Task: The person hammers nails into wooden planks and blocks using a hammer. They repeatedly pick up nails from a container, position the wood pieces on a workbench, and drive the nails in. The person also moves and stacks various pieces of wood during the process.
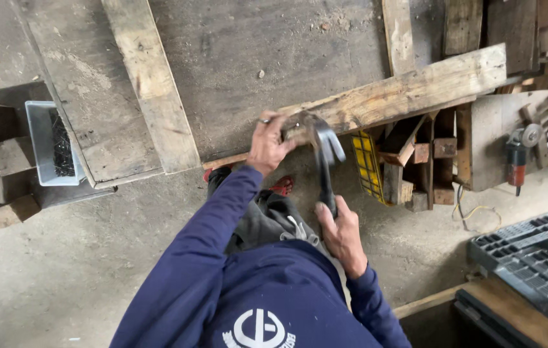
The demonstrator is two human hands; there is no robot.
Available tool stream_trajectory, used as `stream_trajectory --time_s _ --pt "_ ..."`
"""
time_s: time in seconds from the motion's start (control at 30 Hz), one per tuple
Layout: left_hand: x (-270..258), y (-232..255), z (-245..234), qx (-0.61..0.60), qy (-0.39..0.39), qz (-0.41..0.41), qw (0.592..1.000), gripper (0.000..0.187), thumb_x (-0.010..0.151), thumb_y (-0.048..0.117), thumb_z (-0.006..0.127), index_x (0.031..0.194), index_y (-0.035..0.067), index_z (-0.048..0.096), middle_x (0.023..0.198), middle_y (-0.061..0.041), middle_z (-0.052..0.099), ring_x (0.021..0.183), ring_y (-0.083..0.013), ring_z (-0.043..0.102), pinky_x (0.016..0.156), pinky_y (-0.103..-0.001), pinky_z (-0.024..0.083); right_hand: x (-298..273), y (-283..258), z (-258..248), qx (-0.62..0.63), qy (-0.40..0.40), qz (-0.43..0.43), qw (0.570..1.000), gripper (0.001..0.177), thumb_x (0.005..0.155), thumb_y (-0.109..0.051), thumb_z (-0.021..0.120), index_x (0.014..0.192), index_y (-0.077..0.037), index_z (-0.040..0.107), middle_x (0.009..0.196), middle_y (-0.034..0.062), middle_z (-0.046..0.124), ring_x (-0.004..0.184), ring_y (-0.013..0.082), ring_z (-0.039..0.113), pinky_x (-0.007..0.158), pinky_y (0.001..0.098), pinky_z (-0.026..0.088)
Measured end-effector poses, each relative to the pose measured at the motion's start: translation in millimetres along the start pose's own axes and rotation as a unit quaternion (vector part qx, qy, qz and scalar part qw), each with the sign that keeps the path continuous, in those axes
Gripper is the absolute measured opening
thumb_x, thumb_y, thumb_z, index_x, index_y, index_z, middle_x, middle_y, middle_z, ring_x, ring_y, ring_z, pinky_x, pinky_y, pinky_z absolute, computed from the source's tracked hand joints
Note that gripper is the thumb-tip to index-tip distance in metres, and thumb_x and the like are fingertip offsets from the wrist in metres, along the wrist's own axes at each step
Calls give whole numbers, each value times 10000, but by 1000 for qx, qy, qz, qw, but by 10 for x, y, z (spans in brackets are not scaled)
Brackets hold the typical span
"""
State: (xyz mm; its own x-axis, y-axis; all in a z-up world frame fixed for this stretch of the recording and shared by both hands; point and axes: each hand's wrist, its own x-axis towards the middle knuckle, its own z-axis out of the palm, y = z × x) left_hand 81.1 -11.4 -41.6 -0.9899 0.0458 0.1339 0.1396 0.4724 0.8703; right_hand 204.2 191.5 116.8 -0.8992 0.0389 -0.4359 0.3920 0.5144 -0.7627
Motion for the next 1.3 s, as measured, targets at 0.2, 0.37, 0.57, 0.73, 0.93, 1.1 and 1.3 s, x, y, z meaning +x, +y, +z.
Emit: stream_trajectory --time_s 0.2,0.37,0.57,0.73,0.93,1.1,1.3 --pt "256 -204 -271 185 -293 -246 905 1401 596 597 930 1608 227 35 1572 -253 355 893 -283 730 731 -362 634 -30 219 22 94 2 -118 989 272 977 -298 594 958 -27 590 626 27 575 546 94 542 506 305 467" --pt "190 -487 -21 128 -268 -210 931 1276 596 566 934 1577 273 172 1386 -185 639 1163 -358 679 966 -414 542 173 55 -30 -8 -38 61 997 298 998 -324 621 986 -26 626 683 29 560 563 128 514 509 311 445" --pt "109 -468 -77 96 -211 -164 959 1171 624 442 938 1511 262 194 1325 -168 656 1158 -388 660 940 -474 517 -75 -466 -510 396 26 -330 856 500 1012 -530 558 1244 -90 609 881 85 651 705 185 653 601 350 587" --pt "179 -318 -171 121 -259 -218 933 1131 710 443 904 1561 276 178 1308 -161 662 1135 -385 676 946 -478 523 127 -114 -163 152 31 -243 958 316 1064 -414 537 1032 -123 659 802 48 620 676 128 581 590 293 516" --pt "179 -394 -140 141 -240 -209 938 1164 636 433 948 1528 303 212 1266 -145 692 1124 -396 664 917 -491 524 9 -307 -340 58 1 10 998 244 1034 -277 587 965 -44 611 737 45 590 615 149 558 519 314 484" --pt "42 -641 65 159 -264 -197 931 1173 742 430 887 1611 305 110 1198 -179 706 1076 -377 703 914 -455 548 19 -638 -627 354 48 -370 857 377 1042 -464 600 1185 -117 576 914 12 675 671 172 638 551 324 585" --pt "94 -550 -12 117 -247 -193 942 1199 660 474 952 1551 337 162 1164 -144 731 1083 -373 689 919 -449 536 256 423 346 80 -42 -52 995 277 1126 -325 671 1076 -56 623 824 33 561 703 71 482 607 230 467"
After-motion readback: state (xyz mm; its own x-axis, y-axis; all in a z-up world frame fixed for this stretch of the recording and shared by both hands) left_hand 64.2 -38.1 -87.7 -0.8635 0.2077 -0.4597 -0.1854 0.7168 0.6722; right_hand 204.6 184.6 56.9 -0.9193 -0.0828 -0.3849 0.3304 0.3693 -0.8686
